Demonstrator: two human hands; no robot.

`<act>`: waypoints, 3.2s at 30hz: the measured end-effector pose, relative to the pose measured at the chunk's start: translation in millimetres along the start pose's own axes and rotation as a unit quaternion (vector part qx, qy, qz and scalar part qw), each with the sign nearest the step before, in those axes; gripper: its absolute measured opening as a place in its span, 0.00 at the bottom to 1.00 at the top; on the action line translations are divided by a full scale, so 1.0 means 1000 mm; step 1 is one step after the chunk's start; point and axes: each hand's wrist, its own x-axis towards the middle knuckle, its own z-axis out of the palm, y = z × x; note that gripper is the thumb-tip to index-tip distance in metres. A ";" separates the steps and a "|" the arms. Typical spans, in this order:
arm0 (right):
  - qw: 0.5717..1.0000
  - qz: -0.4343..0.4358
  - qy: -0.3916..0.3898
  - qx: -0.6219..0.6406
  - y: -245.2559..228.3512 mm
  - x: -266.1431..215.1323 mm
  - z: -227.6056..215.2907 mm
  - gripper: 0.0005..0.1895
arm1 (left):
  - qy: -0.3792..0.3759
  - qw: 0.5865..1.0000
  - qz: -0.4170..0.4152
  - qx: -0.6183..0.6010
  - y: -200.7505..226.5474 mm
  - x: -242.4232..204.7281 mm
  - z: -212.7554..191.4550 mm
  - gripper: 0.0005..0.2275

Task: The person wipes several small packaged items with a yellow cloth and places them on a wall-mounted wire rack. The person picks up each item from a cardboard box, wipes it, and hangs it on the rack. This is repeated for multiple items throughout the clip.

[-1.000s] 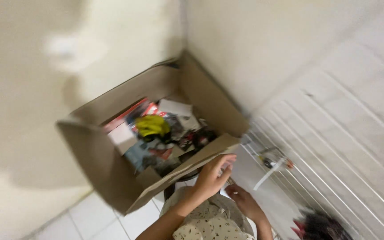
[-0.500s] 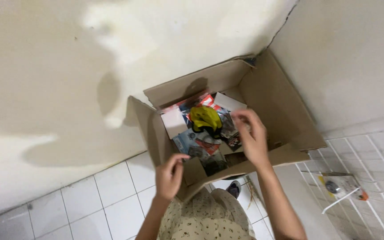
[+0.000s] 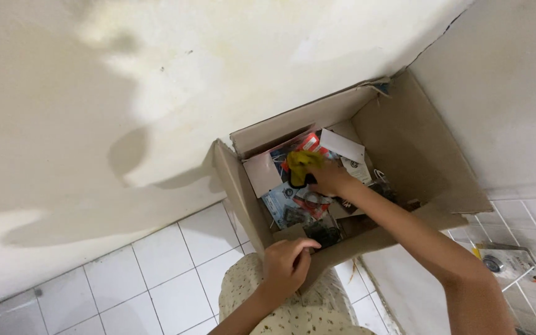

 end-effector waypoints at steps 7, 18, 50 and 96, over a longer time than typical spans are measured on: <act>0.946 -0.019 0.317 -0.068 0.012 0.099 0.069 0.32 | 0.075 0.995 -0.039 -0.051 -0.002 0.000 0.007 0.09; 0.908 -0.234 0.339 0.076 0.088 0.054 -0.018 0.28 | 0.219 0.967 -0.084 -0.102 -0.036 -0.024 0.022 0.10; 0.973 -0.061 -0.214 -0.066 0.171 0.089 0.053 0.35 | 0.238 0.938 -0.241 -0.070 -0.019 -0.025 0.017 0.10; 0.762 -0.097 0.023 0.640 0.000 -0.134 -0.001 0.40 | 0.136 0.797 -0.280 -0.518 -0.036 0.055 0.026 0.33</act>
